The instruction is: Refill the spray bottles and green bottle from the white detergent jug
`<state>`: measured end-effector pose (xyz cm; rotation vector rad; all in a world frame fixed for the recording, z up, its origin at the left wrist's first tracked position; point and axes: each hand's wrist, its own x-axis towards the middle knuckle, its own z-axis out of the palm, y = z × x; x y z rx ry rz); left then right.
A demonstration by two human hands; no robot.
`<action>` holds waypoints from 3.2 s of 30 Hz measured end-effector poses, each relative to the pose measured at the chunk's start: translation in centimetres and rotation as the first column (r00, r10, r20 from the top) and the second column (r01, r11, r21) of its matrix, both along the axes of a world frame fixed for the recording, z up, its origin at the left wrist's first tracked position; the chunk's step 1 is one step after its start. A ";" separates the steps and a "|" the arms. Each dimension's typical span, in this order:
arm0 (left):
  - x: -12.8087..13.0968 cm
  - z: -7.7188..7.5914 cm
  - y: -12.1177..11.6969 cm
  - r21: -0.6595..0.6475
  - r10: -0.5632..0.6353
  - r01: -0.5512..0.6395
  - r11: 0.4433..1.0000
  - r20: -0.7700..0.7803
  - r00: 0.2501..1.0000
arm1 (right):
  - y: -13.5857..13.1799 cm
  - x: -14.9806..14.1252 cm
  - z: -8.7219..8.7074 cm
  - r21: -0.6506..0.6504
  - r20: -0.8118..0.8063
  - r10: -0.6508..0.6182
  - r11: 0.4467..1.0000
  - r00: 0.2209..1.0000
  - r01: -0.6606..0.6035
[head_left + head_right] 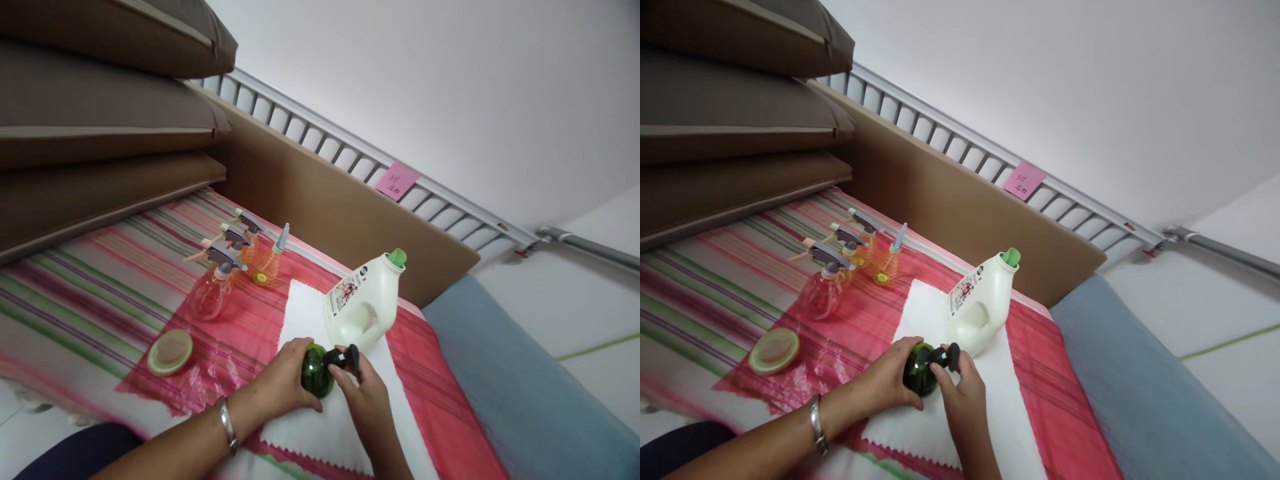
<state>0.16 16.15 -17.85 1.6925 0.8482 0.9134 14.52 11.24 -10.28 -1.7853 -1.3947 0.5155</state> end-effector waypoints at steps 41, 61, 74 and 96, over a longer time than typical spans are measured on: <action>0.0 -0.1 0.0 0.029 -0.012 0.012 1.000 0.005 1.000 | -0.1 0.0 -2.4 0.025 -0.393 0.001 1.000 0.920 0.010; 0.0 0.2 0.0 0.044 -0.034 0.035 0.998 -0.013 0.999 | -0.4 0.4 -2.7 -0.058 -0.321 -0.034 0.998 0.947 0.016; 0.1 0.3 0.2 -0.013 -0.028 0.027 1.000 -0.082 0.996 | -0.4 -0.7 -2.1 0.054 -0.343 0.060 0.998 0.937 -0.044; 0.6 -4.8 2.4 0.087 -0.043 0.047 0.995 -0.041 0.998 | 0.0 -0.4 -3.2 0.164 -0.301 0.109 0.985 0.947 -0.061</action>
